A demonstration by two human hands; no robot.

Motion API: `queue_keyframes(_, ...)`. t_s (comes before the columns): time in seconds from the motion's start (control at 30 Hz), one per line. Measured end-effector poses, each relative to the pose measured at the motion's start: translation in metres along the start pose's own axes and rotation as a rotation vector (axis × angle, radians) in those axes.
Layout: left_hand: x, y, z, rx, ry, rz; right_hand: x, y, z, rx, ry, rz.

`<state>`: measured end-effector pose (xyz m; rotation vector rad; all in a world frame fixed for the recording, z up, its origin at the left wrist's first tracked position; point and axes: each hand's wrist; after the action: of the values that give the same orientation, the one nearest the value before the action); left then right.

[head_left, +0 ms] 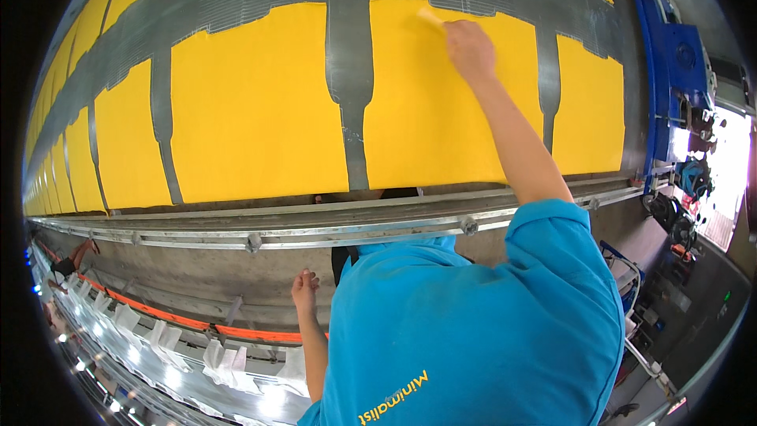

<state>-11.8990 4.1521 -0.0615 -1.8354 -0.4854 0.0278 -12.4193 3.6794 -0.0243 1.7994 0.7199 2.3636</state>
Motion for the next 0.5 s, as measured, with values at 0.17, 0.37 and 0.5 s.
queue_keyframes(0.17,-0.005,0.0,0.012,0.028,0.104,0.026,0.005,0.009,0.012,-0.056,0.033,-0.075)
queue_keyframes(0.37,-0.01,0.001,0.014,0.035,0.177,0.051,0.007,-0.021,0.003,0.144,0.073,0.053)
queue_keyframes(0.5,0.001,0.012,0.018,-0.009,0.08,0.039,0.049,-0.02,0.007,-0.117,0.183,-0.2)
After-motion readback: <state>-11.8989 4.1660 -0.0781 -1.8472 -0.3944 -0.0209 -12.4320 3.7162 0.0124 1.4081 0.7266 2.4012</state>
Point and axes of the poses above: each hand's wrist, its own y-axis towards the middle knuckle, its own x-axis out of the back of the hand, z = x × y, and after that the axes turned 9 degrees about x, right-handed
